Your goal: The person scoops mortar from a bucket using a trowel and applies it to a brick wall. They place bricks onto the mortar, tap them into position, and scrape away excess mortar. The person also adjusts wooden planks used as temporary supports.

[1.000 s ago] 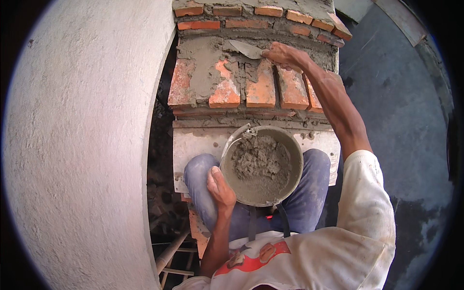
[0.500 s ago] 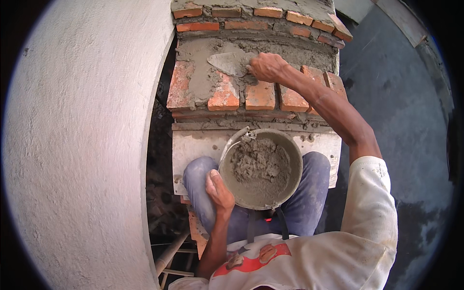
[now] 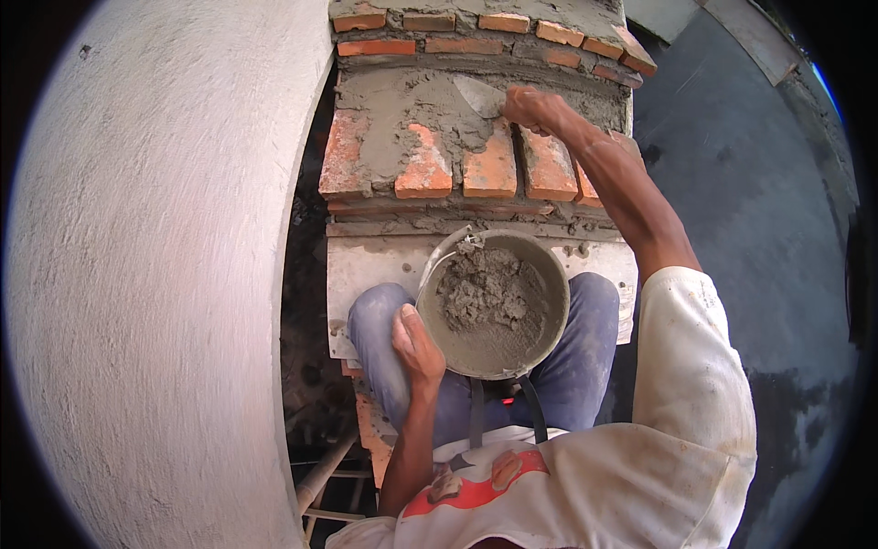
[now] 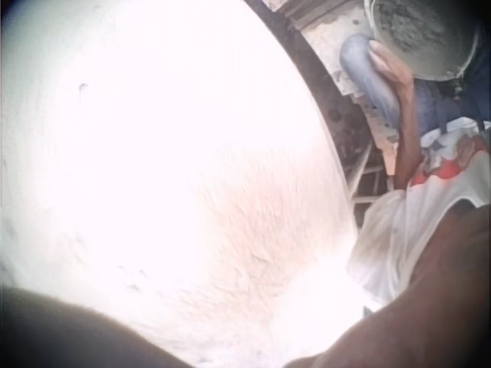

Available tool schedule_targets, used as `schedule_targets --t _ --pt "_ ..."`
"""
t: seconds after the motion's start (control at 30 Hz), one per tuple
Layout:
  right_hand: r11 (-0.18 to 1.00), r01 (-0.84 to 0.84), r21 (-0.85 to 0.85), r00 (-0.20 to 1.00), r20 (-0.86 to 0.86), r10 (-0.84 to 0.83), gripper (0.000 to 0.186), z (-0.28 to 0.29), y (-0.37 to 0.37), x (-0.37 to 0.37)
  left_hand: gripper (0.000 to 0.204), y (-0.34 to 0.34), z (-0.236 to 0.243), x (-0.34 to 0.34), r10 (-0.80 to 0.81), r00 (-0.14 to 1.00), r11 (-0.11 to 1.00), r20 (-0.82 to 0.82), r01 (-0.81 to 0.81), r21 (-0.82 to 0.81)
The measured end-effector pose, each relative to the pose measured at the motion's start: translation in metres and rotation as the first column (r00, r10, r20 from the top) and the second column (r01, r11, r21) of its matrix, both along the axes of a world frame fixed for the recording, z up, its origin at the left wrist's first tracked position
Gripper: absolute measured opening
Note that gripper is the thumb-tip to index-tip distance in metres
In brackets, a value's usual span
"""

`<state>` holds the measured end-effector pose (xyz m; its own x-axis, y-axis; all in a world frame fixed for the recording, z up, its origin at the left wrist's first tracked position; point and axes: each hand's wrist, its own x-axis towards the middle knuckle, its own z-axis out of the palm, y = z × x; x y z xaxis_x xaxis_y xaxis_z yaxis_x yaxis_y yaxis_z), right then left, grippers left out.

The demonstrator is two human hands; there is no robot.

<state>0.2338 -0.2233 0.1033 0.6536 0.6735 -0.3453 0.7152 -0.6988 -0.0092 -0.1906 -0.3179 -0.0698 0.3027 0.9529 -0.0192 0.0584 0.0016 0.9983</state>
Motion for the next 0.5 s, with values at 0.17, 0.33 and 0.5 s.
schedule_targets --t 0.17,0.33,0.5 --pt "0.999 -0.041 -0.028 0.998 0.046 0.043 0.053 -0.008 -0.078 0.02 0.058 -0.001 -0.029 0.011 0.033 0.999 0.999 0.038 -0.031 -0.028" --pt "0.96 0.003 0.28 1.0 -0.01 0.0 0.051 0.015 -0.205 -0.033 0.059 0.006 -0.012 0.018 0.047 0.99 0.981 0.134 -0.021 -0.194" --pt "0.96 -0.179 0.213 0.977 0.155 0.148 0.036 0.045 -0.305 -0.165 0.052 0.018 0.044 0.023 -0.067 0.998 0.997 0.022 0.068 -0.046"
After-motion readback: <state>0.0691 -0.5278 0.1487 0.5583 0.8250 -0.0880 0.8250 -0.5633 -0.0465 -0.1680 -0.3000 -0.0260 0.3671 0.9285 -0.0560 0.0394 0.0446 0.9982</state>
